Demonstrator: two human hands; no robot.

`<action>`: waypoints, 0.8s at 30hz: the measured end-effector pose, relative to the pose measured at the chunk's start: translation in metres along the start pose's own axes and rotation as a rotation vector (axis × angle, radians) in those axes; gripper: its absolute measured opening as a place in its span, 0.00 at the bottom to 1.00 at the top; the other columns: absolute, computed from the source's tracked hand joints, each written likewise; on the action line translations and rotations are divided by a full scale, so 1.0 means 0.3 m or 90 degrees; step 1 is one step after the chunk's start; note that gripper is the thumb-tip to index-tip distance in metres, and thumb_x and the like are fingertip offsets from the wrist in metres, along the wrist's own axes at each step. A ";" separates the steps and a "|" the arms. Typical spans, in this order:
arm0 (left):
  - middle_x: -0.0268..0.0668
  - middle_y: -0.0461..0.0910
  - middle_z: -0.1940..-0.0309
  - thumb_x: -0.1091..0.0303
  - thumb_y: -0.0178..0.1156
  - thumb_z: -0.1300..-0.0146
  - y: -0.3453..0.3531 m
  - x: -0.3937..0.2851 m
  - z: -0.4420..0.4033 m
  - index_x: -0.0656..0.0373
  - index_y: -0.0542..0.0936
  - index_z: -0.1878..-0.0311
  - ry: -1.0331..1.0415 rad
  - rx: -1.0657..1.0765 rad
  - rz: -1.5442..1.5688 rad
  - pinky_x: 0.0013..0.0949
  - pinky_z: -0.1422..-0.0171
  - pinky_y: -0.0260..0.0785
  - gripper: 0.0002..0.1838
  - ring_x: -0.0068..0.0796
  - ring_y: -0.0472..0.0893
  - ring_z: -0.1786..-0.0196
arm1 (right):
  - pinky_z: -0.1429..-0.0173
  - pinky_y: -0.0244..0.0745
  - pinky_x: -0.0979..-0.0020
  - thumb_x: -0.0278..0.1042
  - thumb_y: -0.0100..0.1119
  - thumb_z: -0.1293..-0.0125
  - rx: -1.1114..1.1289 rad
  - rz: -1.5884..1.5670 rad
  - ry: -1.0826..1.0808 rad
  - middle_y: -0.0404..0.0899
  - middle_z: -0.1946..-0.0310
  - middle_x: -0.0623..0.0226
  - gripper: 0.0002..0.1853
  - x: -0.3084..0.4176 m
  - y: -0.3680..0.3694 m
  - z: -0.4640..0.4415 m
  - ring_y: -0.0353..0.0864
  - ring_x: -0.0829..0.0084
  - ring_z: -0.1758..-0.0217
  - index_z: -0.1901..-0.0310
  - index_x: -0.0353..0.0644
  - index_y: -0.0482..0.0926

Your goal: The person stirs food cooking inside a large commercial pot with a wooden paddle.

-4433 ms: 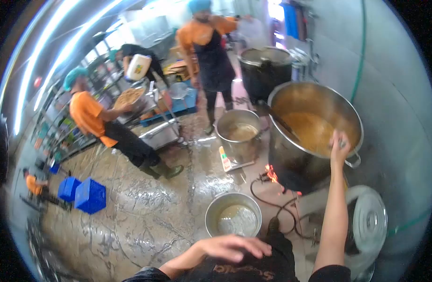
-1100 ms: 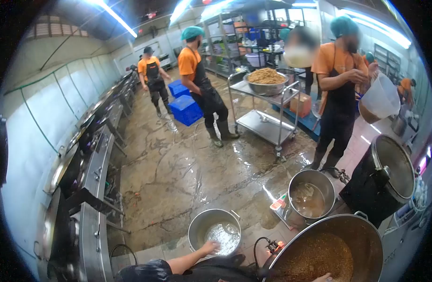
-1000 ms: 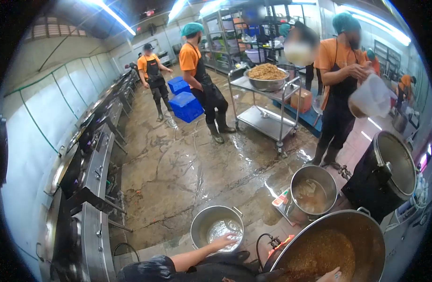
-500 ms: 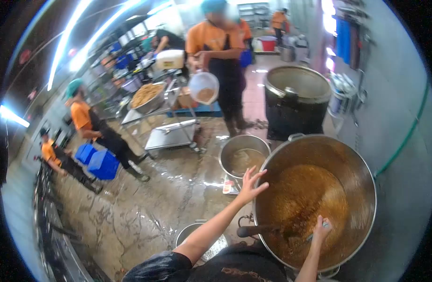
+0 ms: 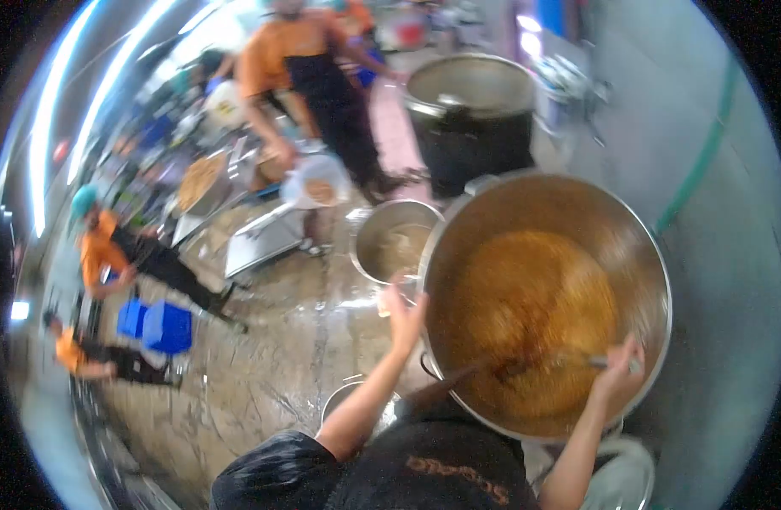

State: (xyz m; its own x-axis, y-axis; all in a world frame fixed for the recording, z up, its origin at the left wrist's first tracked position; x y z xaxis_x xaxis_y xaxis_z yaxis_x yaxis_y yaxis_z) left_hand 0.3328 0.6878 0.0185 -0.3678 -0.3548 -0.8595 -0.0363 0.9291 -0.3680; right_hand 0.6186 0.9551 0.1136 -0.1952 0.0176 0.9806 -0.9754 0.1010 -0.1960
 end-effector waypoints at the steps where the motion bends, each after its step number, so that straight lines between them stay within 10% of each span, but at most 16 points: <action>1: 0.46 0.66 0.50 0.69 0.58 0.51 -0.010 0.034 0.021 0.62 0.65 0.47 0.009 0.015 0.007 0.41 0.41 0.55 0.26 0.44 0.63 0.45 | 0.66 0.63 0.73 0.48 0.49 0.38 0.049 -0.061 -0.040 0.70 0.76 0.69 0.17 -0.124 0.031 -0.092 0.68 0.78 0.72 0.64 0.39 0.74; 3: 0.43 0.68 0.50 0.69 0.58 0.52 -0.049 0.041 0.076 0.61 0.66 0.47 -0.034 -0.012 -0.038 0.39 0.42 0.56 0.25 0.40 0.65 0.45 | 0.63 0.63 0.71 0.52 0.50 0.39 0.109 -0.169 -0.062 0.70 0.67 0.69 0.25 -0.208 0.183 -0.167 0.67 0.80 0.66 0.51 0.38 0.72; 6: 0.47 0.68 0.51 0.64 0.59 0.49 -0.091 0.068 0.147 0.60 0.64 0.46 -0.020 0.019 -0.020 0.40 0.42 0.56 0.27 0.46 0.68 0.49 | 0.75 0.58 0.76 0.48 0.57 0.42 0.091 -0.207 -0.111 0.59 0.88 0.73 0.22 -0.112 0.391 -0.150 0.60 0.80 0.83 0.86 0.44 0.65; 12: 0.42 0.70 0.61 0.49 0.56 0.43 -0.130 0.047 0.383 0.59 0.60 0.43 -0.264 0.370 0.088 0.31 0.55 0.66 0.32 0.31 0.72 0.59 | 0.63 0.72 0.65 0.48 0.54 0.39 0.175 -0.329 0.004 0.66 0.86 0.68 0.24 -0.399 0.845 -0.199 0.67 0.74 0.80 0.86 0.40 0.65; 14: 0.41 0.70 0.62 0.50 0.55 0.42 -0.142 0.007 0.455 0.58 0.58 0.42 -0.324 0.457 0.172 0.32 0.55 0.66 0.32 0.30 0.72 0.61 | 0.64 0.71 0.64 0.51 0.53 0.40 0.247 -0.406 0.226 0.69 0.84 0.65 0.24 -0.561 0.977 -0.122 0.70 0.72 0.78 0.84 0.40 0.66; 16: 0.38 0.73 0.71 0.51 0.50 0.40 -0.159 0.004 0.517 0.55 0.52 0.38 -0.525 0.533 0.204 0.31 0.65 0.69 0.32 0.30 0.75 0.63 | 0.66 0.70 0.64 0.54 0.55 0.42 0.283 -0.174 0.216 0.71 0.82 0.63 0.25 -0.614 0.991 0.000 0.72 0.70 0.77 0.83 0.39 0.67; 24: 0.39 0.67 0.63 0.60 0.66 0.54 -0.224 -0.213 0.475 0.44 0.50 0.35 -0.235 0.401 0.175 0.34 0.56 0.64 0.45 0.32 0.69 0.61 | 0.79 0.62 0.67 0.37 0.58 0.47 0.535 0.108 0.191 0.63 0.91 0.65 0.19 -0.931 1.054 0.182 0.63 0.69 0.88 0.87 0.41 0.63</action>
State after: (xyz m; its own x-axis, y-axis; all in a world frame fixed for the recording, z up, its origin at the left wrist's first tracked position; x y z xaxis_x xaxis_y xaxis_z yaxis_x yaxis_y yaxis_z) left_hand 0.4911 0.6331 0.0476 0.0503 -0.2349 -0.9707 0.5862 0.7938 -0.1618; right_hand 0.3592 0.9278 -0.2224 -0.4224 0.2360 0.8751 -0.7126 -0.6832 -0.1597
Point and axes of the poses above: each hand's wrist, its own z-axis away from the middle knuckle, its own y-axis out of the palm, x = y × z, the point moved 5 cm from there along -z, towards the middle knuckle
